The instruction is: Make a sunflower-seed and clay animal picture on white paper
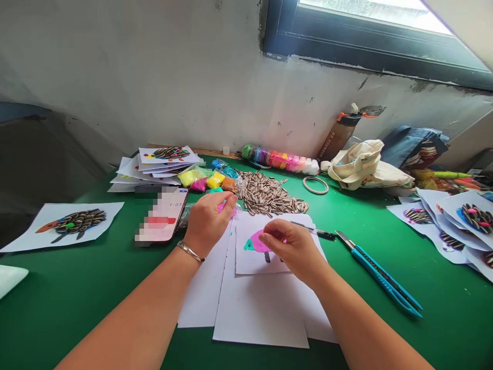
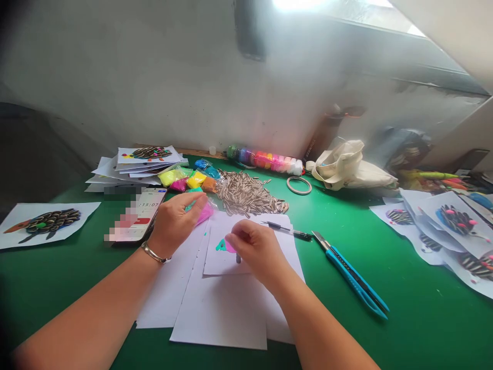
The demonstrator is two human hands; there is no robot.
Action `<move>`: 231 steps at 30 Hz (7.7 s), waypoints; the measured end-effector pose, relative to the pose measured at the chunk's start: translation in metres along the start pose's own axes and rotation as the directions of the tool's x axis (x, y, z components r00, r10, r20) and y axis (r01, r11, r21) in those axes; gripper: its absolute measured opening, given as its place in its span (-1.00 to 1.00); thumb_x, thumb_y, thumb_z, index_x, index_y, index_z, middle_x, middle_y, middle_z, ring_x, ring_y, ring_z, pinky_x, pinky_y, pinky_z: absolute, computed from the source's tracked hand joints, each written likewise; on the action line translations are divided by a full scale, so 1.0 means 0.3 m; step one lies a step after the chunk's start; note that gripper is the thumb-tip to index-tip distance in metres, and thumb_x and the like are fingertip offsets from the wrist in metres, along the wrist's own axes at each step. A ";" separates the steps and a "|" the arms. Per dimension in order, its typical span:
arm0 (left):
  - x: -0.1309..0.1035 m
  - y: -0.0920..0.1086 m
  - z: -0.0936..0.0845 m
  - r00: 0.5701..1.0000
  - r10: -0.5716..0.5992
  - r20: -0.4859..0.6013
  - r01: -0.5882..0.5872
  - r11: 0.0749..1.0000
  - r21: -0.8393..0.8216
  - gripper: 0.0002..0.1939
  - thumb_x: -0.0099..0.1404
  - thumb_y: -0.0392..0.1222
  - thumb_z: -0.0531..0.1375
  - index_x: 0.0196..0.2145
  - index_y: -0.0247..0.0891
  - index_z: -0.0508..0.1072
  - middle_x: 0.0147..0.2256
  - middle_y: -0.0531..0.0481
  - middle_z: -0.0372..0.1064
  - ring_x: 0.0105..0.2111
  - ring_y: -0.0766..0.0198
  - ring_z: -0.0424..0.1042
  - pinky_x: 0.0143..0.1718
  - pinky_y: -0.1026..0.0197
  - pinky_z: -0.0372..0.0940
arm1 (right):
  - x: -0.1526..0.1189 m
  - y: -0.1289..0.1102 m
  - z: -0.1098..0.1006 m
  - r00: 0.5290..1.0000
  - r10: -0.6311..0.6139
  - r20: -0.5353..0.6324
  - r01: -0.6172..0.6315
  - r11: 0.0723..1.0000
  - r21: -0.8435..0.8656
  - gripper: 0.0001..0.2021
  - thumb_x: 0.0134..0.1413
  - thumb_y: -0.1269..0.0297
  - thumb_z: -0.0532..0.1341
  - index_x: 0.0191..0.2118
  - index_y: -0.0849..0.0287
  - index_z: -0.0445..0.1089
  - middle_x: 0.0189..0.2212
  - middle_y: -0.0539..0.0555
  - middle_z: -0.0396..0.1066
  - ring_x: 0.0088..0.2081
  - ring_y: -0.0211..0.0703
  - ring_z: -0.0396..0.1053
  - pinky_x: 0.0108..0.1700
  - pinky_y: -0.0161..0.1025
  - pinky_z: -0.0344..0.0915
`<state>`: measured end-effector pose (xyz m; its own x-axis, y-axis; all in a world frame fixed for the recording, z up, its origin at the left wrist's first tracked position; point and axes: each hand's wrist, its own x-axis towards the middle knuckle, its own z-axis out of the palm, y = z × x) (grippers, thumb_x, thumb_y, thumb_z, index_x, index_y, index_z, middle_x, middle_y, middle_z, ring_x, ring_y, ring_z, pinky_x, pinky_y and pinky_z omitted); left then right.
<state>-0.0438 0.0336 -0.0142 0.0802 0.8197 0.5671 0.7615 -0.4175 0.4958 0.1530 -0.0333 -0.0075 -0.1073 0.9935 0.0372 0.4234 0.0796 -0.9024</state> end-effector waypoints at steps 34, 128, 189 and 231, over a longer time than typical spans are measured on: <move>-0.009 0.029 0.004 0.998 0.044 0.050 -0.037 0.990 -0.139 -0.65 0.38 -0.12 0.10 -0.54 -0.24 0.43 -0.57 0.10 0.34 -0.52 0.35 0.27 -0.43 0.28 0.13 | 0.004 0.018 0.004 0.997 -0.082 -0.002 0.081 0.989 -0.125 -0.83 0.15 0.28 0.19 -0.46 0.12 0.39 -0.55 -0.08 0.31 -0.45 -0.30 0.23 -0.41 -0.34 0.13; -0.023 0.036 -0.010 0.996 0.049 0.068 -0.036 0.984 -0.176 -0.61 0.37 -0.21 0.06 -0.63 -0.22 0.28 -0.60 0.09 0.29 -0.56 0.34 0.21 -0.49 0.23 0.01 | 0.029 0.088 0.092 0.921 -0.336 0.199 0.390 0.790 -0.473 -0.55 0.01 0.65 0.08 -0.12 0.04 0.55 -0.15 0.05 0.54 -0.12 -0.01 0.32 -0.05 -0.04 0.27; -0.042 0.014 0.049 0.700 0.297 0.649 -0.307 0.946 -0.102 -0.68 0.31 -0.45 -0.03 -0.21 -0.24 0.49 -0.12 -0.12 0.46 -0.10 0.14 0.43 -0.10 0.15 0.37 | 0.084 0.186 -0.224 1.000 -0.003 0.007 0.007 0.574 -0.819 -0.65 0.12 0.54 0.06 -0.16 0.09 0.53 -0.22 0.12 0.47 -0.15 -0.09 0.37 -0.20 -0.27 0.18; -0.022 0.017 0.045 0.709 0.308 0.635 -0.149 0.945 -0.292 -0.72 0.34 -0.36 -0.01 -0.36 -0.23 0.48 -0.27 -0.06 0.44 -0.19 0.18 0.42 -0.14 0.17 0.34 | 0.057 0.037 0.005 0.991 -0.053 0.122 0.083 0.963 -0.257 -0.86 0.12 0.43 0.11 -0.35 0.11 0.39 -0.54 -0.11 0.33 -0.48 -0.30 0.21 -0.43 -0.37 0.08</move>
<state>-0.0317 0.0315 -0.0242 0.6998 0.7011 0.1370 0.5197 -0.6313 0.5756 0.1545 -0.0156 -0.0177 -0.2387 0.9706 0.0320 0.6304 0.1799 -0.7552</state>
